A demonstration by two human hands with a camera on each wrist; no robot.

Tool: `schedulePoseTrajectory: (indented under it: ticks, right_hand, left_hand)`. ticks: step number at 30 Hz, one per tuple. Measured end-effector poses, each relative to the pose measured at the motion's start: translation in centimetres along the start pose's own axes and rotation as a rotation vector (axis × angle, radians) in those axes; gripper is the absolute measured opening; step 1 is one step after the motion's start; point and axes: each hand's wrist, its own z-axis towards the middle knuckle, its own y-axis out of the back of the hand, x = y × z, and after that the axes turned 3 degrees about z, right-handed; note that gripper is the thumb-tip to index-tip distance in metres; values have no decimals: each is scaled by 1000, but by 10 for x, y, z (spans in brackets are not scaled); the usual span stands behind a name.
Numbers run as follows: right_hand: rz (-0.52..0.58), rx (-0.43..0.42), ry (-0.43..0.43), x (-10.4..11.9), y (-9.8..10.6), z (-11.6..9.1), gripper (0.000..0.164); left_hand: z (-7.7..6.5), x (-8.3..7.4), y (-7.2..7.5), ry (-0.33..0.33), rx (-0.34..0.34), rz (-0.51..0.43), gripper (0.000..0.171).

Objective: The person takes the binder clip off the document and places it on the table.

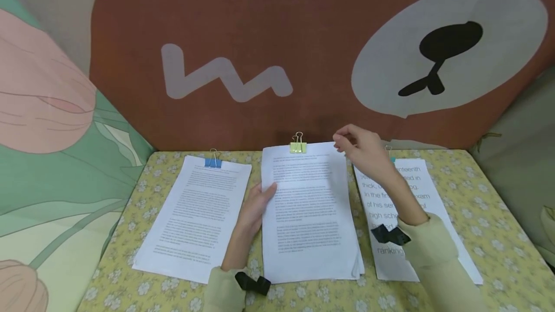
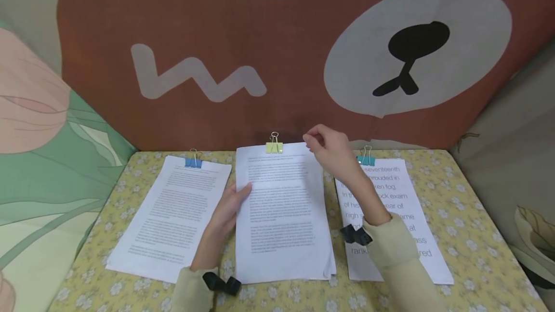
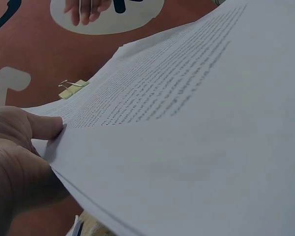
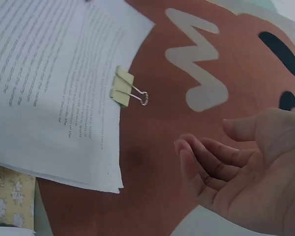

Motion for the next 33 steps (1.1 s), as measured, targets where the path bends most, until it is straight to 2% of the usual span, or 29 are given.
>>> schedulePoseTrajectory:
  ticks: [4,12,18,29,33]
  right_hand:
    - [-59,51,22,5,-12,17,31]
    - [-60,191,27,2,-35,48,50]
    - [-77,265,43,-5,-46,66,54]
    - [9,454,-15,-10,-47,93,54]
    - [49,497,-43,-12,-43,99,47]
  left_hand:
    - [-1,-1,-1,12,-8,-12,42]
    - [-1,0,-1,-10,5,-14,42]
    - [-1,0,1,-16,23,-20,43]
    - [-1,0,2,-48,74,-33,43]
    - [-1,0,3,-61,87,-48,43]
